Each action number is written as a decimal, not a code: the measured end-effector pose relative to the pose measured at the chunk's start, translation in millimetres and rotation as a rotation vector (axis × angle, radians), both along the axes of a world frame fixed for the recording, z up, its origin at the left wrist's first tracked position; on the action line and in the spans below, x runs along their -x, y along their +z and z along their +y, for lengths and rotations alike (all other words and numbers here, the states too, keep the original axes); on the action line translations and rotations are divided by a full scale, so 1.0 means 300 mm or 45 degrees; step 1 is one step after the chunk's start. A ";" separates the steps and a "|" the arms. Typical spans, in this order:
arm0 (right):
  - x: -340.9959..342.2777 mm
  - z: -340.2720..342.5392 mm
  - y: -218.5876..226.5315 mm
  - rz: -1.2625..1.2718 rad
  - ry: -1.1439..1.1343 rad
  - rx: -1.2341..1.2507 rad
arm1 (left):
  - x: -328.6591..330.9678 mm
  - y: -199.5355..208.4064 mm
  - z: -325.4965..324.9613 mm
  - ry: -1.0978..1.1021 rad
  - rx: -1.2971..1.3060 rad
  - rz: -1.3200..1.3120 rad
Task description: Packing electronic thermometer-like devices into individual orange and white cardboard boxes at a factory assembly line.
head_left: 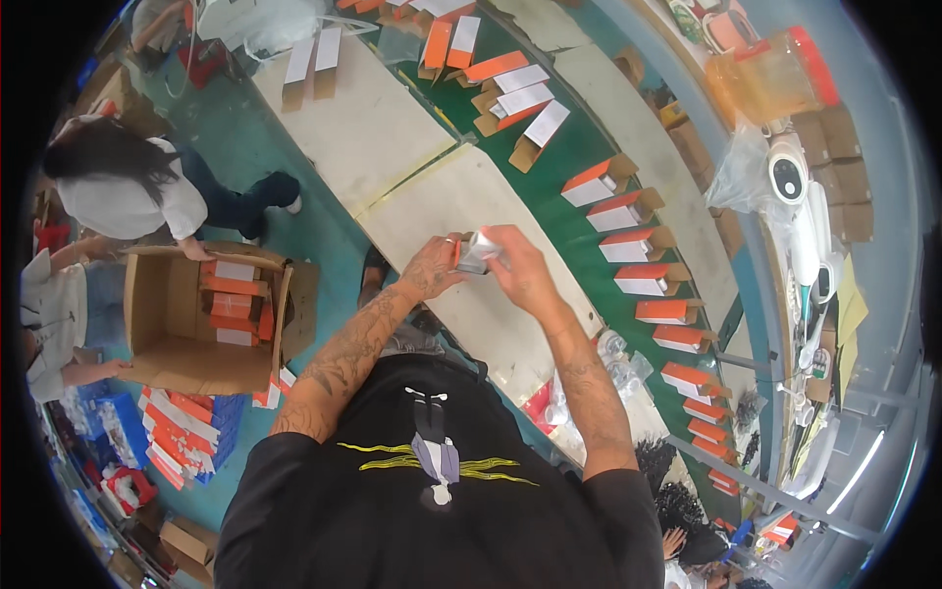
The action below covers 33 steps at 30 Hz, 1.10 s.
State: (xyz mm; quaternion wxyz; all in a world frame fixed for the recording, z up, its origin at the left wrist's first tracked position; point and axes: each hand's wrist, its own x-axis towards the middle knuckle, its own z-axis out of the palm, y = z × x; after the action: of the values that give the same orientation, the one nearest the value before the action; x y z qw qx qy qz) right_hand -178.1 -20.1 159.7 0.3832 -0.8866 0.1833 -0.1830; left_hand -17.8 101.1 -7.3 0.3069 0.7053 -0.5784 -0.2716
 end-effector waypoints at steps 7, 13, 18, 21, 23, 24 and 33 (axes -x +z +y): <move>-0.004 0.077 -0.195 0.175 -0.017 0.688 | -0.037 0.072 0.002 0.027 0.040 0.102; -0.102 0.003 -0.085 -0.032 -0.256 0.438 | -0.069 0.093 -0.012 0.029 -0.114 0.137; -0.120 -0.280 -0.061 0.141 -0.312 0.332 | -0.134 0.062 0.001 0.061 0.202 0.164; -0.108 -0.505 0.031 0.296 -0.465 0.205 | -0.241 -0.061 0.101 0.212 -0.010 0.187; -0.096 -0.662 0.059 0.316 -0.467 0.277 | -0.320 -0.094 0.178 0.246 -0.104 0.240; -0.081 -0.758 0.039 0.354 -0.479 0.311 | -0.351 -0.113 0.216 0.267 -0.137 0.260; -0.134 -1.246 -0.086 0.893 -0.653 0.368 | -0.557 -0.164 0.403 0.462 -0.213 0.306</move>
State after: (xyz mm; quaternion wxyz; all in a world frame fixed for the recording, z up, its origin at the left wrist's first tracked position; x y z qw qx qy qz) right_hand -137.8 -393.7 133.8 0.1128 -0.8653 0.4881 0.0155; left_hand 149.4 222.0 -56.6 0.3580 0.7833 -0.3768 -0.3409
